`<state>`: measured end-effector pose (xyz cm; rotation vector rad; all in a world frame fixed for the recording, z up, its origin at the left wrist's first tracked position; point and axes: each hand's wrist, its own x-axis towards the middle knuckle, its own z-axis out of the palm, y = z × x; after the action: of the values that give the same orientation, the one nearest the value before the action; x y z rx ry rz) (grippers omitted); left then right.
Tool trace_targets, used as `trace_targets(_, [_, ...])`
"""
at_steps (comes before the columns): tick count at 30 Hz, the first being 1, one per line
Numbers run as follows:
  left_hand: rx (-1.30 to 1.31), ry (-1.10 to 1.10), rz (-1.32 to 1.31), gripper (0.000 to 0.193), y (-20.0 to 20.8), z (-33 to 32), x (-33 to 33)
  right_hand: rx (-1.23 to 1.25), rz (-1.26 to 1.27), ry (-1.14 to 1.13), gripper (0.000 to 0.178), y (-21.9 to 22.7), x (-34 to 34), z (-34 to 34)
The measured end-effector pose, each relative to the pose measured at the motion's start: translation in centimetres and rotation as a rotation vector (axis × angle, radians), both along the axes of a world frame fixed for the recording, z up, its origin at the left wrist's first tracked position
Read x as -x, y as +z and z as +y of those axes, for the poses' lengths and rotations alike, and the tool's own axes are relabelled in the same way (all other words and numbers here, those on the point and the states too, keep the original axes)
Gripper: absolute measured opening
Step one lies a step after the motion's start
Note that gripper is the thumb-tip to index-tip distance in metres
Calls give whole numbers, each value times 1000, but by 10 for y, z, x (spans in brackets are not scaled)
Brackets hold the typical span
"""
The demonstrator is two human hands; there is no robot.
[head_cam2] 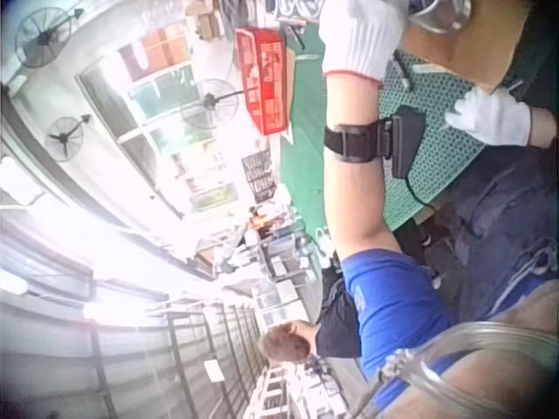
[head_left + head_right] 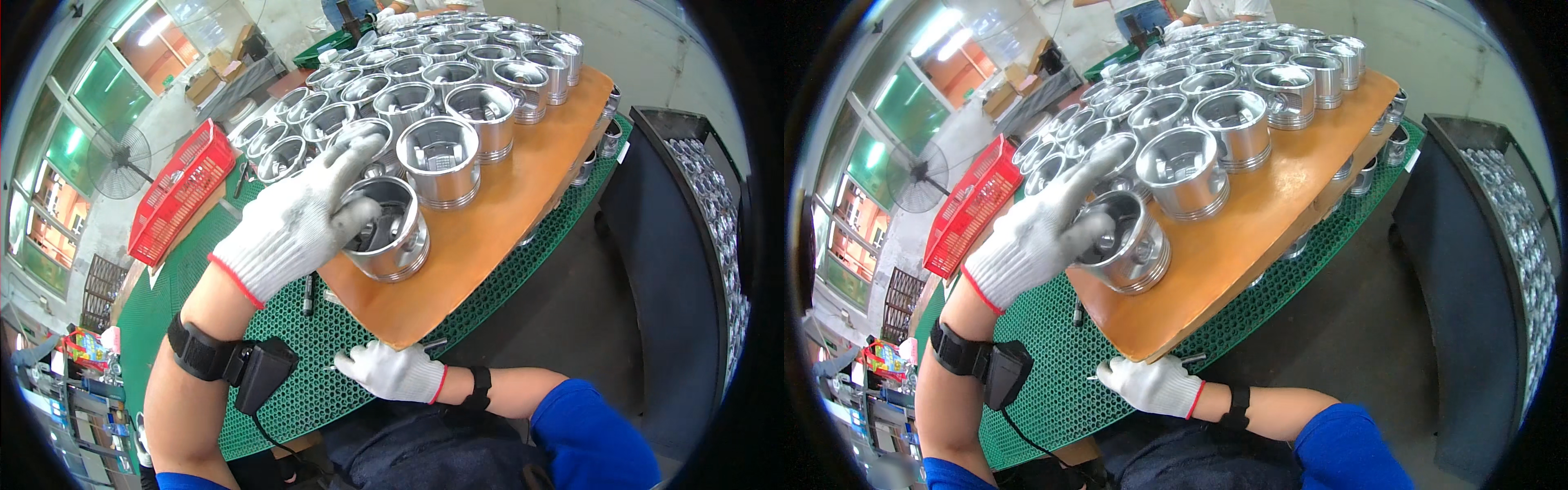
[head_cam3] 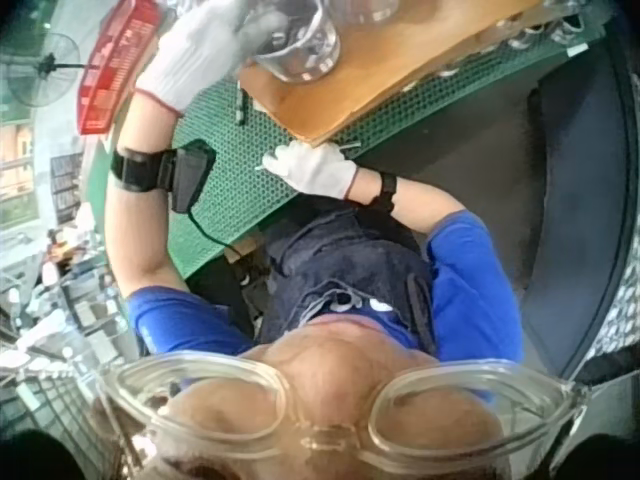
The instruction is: Inspect and clean engine pistons on an assembly line floor using a small tool to check grooves.
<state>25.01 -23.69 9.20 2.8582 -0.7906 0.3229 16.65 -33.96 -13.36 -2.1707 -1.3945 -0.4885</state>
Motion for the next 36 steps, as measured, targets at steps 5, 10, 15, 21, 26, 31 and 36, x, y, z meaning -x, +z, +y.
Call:
trace_targets(5, [-252,67,199,63,14,-37,-11,-146,-28,24,18,-6,-4,-3])
trace_targets(10, [-344,81,323,45,19,-44,-22,-106,10,70,24,-8,-3,-3])
trace_targets(15, [-273,15,267,33,15,-44,-26,-103,-42,33,25,-15,-5,-1])
trace_targets(21, [-208,19,86,31,-2,-41,-16,-90,41,68,28,-5,-8,-2])
trace_targets(26, [-321,51,115,34,-1,-42,-12,-123,6,59,15,-8,-6,-1])
trace_targets(31, [-215,64,90,32,-7,-31,-5,-69,-56,91,11,-4,-5,1])
trace_targets(36, [-126,-24,99,29,-5,3,29,2,88,42,13,9,-6,-1])
